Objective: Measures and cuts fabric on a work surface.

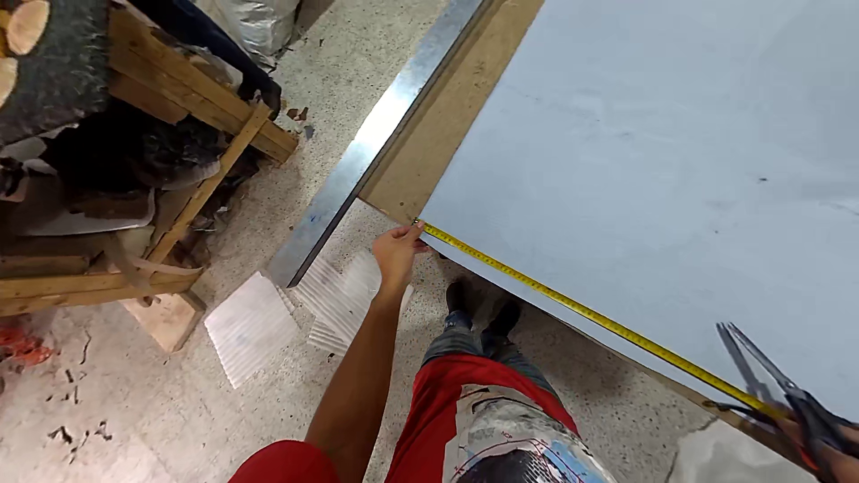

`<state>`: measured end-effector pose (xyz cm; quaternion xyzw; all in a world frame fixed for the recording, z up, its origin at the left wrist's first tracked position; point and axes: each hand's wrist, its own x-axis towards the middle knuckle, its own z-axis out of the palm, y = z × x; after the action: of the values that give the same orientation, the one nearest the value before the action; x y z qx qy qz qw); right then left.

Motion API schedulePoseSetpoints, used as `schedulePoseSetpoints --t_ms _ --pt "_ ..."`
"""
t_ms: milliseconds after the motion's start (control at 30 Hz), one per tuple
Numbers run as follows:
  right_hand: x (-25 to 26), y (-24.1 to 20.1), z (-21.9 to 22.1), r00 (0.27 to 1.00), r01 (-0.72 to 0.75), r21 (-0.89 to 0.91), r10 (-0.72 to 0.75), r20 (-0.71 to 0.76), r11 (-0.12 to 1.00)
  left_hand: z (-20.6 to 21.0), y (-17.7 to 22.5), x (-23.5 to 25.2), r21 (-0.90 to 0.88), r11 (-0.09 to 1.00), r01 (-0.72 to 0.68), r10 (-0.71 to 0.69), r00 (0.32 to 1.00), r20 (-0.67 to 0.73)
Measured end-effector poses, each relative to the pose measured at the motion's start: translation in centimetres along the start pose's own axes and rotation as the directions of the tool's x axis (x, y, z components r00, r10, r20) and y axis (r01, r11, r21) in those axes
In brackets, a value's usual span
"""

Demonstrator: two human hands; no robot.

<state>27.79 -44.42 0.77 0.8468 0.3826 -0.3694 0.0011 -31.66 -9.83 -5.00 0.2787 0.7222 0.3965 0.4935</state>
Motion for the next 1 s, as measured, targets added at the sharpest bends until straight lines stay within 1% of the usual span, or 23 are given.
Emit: schedulePoseSetpoints --t_ms 33,133,200,333,467,600,700,767,800,833,867,900,933,967,1000 --pt "-0.2 -0.3 0.0 0.999 0.038 0.005 -0.038 -0.009 0.999 -0.2 0.1 0.1 0.032 0.999 -0.010 0.010 1.000 0.006" --pt "-1.4 0.5 0.4 0.980 0.163 -0.019 -0.164 -0.109 0.986 -0.2 0.2 -0.2 0.134 0.990 -0.034 0.026 0.998 0.058" --pt "-2.0 1.6 0.5 0.961 0.208 -0.032 -0.211 -0.180 0.978 0.2 0.2 -0.4 0.148 0.988 -0.043 0.032 0.997 0.076" --pt "-2.4 2.9 2.1 0.910 0.244 -0.027 -0.238 -0.341 0.970 0.5 0.4 -0.5 0.128 0.990 -0.053 0.054 0.999 -0.001" --pt "-2.6 3.0 4.1 0.844 0.286 -0.025 -0.264 -0.466 0.958 0.5 0.4 -0.4 0.130 0.990 -0.045 0.047 0.999 -0.013" --pt "-2.1 2.7 5.1 0.820 0.307 -0.056 -0.294 -0.492 0.950 0.5 0.3 -0.6 0.139 0.989 -0.045 0.048 0.999 -0.022" --pt "-2.2 3.4 5.0 0.786 0.368 -0.115 -0.374 -0.493 0.923 0.5 0.4 -0.5 0.142 0.989 -0.032 0.036 0.999 -0.025" --pt "-3.1 3.0 4.4 0.767 0.359 -0.107 -0.358 -0.533 0.927 0.5 0.4 -0.4 0.148 0.989 -0.021 0.025 0.999 -0.020" --pt "-4.0 2.1 4.2 0.761 0.333 -0.063 -0.307 -0.571 0.941 0.4 0.4 -0.5 0.152 0.988 -0.020 0.024 1.000 -0.021" --pt "-5.1 1.0 4.2 0.759 0.301 0.022 -0.226 -0.611 0.953 0.4 0.4 -0.5 0.157 0.987 -0.021 0.024 1.000 -0.019" --pt "-6.3 -0.3 4.6 0.763 0.275 0.138 -0.129 -0.633 0.952 0.5 0.5 -0.6 0.157 0.987 -0.021 0.024 1.000 -0.017" --pt "-7.6 -1.6 5.4 0.788 0.261 0.293 -0.028 -0.614 0.920 0.5 0.5 -0.6 0.156 0.988 -0.023 0.026 1.000 -0.017" --pt "-9.0 -2.8 6.6 0.832 0.247 0.465 0.059 -0.551 0.850 0.4 0.5 -0.6 0.156 0.987 -0.025 0.028 0.999 -0.015" --pt "-10.4 -3.9 8.1 0.892 0.202 0.616 0.116 -0.436 0.762 0.2 0.4 -0.6 0.156 0.987 -0.031 0.033 0.999 -0.012" --pt "-11.8 -4.9 9.9 0.939 0.136 0.714 0.141 -0.315 0.686 0.1 0.4 -0.6 0.155 0.987 -0.039 0.040 0.999 -0.008"
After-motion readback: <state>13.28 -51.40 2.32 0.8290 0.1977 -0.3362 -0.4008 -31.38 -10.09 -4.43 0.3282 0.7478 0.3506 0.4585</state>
